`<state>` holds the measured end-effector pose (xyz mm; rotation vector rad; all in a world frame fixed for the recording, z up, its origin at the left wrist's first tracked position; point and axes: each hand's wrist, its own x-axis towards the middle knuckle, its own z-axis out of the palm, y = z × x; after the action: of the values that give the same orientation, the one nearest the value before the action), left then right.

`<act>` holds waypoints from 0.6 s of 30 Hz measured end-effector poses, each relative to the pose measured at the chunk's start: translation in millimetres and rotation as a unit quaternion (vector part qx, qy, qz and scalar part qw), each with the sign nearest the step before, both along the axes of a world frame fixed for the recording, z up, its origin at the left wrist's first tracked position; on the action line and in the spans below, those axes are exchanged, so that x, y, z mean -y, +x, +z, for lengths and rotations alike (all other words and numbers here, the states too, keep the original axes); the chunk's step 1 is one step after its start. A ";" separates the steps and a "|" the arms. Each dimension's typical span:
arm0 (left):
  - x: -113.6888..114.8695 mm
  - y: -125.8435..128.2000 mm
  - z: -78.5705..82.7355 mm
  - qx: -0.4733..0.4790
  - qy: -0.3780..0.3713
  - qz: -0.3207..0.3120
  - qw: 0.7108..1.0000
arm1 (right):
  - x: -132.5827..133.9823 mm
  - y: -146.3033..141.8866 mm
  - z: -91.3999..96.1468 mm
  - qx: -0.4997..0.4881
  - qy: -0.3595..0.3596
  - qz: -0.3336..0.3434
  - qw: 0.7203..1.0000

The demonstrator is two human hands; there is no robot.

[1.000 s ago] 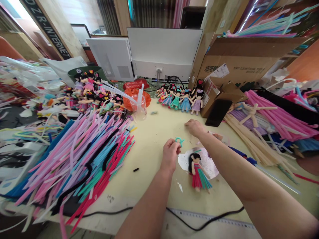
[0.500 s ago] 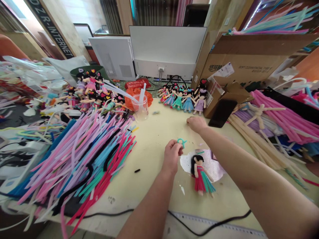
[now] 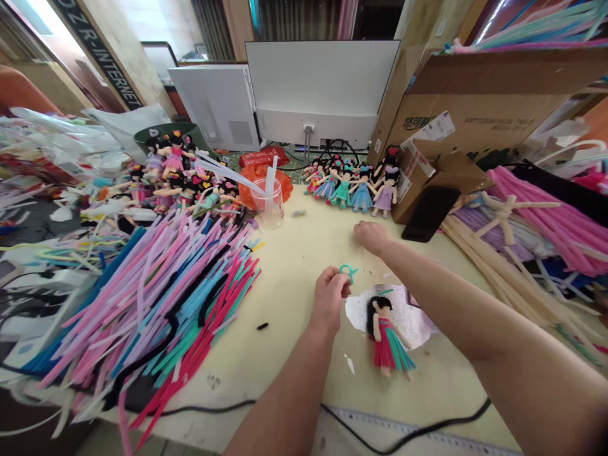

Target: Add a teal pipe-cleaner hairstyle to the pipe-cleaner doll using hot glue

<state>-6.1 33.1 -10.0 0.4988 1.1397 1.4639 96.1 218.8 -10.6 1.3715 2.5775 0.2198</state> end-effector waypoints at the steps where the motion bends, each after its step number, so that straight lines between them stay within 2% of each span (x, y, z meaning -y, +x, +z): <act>1: 0.1 -0.1 0.3 -0.002 0.000 -0.001 1.000 | -0.8 0.8 -1.2 -0.004 0.001 -0.005 1.000; 6: -0.3 -1.3 0.4 -0.007 0.004 0.003 1.000 | -8.0 7.2 -0.8 -0.038 0.009 -0.052 0.998; 9: -1.4 -2.3 -1.1 -0.004 0.002 0.008 1.000 | -15.1 10.6 15.3 -0.075 0.028 -0.091 0.993; 11: -2.2 -2.3 -2.5 -0.003 -0.004 0.007 1.000 | -20.6 12.3 38.2 -0.104 0.051 -0.111 0.987; 14: -2.6 -1.1 -4.1 0.003 -0.013 -0.002 1.000 | -30.2 18.0 89.6 -0.164 0.105 -0.127 0.973; 16: -2.4 -0.3 -4.3 0.006 -0.020 -0.005 1.000 | -37.9 27.6 127.3 -0.261 0.172 -0.135 0.940; 18: -2.0 0.1 -3.6 0.005 -0.025 -0.002 1.000 | -47.0 43.1 158.6 -0.295 0.211 -0.169 0.916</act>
<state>-6.0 35.1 -13.6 0.4576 1.1632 1.4294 139.2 265.8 148.0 2.3250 2.7760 0.3651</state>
